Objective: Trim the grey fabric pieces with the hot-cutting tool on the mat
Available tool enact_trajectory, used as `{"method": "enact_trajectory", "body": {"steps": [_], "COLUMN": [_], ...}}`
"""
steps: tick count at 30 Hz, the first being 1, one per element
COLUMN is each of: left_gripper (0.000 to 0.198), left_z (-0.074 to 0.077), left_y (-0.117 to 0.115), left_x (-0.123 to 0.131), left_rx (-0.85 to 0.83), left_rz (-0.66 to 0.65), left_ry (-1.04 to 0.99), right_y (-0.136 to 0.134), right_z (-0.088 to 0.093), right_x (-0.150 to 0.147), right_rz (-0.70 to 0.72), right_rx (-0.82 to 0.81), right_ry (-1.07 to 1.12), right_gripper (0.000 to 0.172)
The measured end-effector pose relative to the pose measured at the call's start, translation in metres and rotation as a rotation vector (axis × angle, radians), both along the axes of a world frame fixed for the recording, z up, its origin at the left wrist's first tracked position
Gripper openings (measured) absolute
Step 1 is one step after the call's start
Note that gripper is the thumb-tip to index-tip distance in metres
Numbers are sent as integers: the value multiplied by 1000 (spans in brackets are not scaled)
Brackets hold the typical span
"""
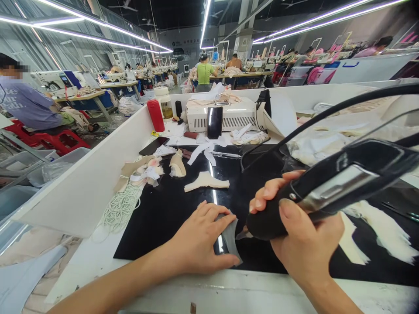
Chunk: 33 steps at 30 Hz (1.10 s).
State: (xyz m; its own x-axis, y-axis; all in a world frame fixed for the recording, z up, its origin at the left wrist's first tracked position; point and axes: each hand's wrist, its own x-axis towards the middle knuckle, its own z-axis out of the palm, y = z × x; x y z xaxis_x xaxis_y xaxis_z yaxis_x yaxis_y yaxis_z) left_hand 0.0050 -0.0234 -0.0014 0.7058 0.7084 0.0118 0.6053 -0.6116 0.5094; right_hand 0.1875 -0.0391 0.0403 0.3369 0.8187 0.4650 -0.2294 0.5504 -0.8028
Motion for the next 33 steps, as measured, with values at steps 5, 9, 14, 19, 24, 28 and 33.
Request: {"method": "enact_trajectory", "body": {"steps": [5,9,14,19,24,28,33], "left_gripper": [85,82,84,84,85,78,19], "left_z": [-1,1,1,-2,-6,-7,-9], "left_y": [-1,0,2,0,0,2,6], "left_x": [-1,-1,0,0,0,-2,-7], "left_rx": [19,22,22,37,43,62,150], "left_rz": [-2,-5,-10,-10,-11,-7,-24], "left_ry": [-17,-10,-2,-12,-27,-103,-234], "right_y": [-11,-15,-16,-18,-18,-16,-8], "right_z": [1,0,0,0,0,0,4], "right_x": [2,2,2,2,2,6,23], "right_rz": [45,72,70,65,64,29,-112], "right_rx": [14,27,28,38,29,10,-11], "right_ry": [7,2,-2,-13,-47,-54,-24], "right_gripper": [32,34,34,35,30,31,35]}}
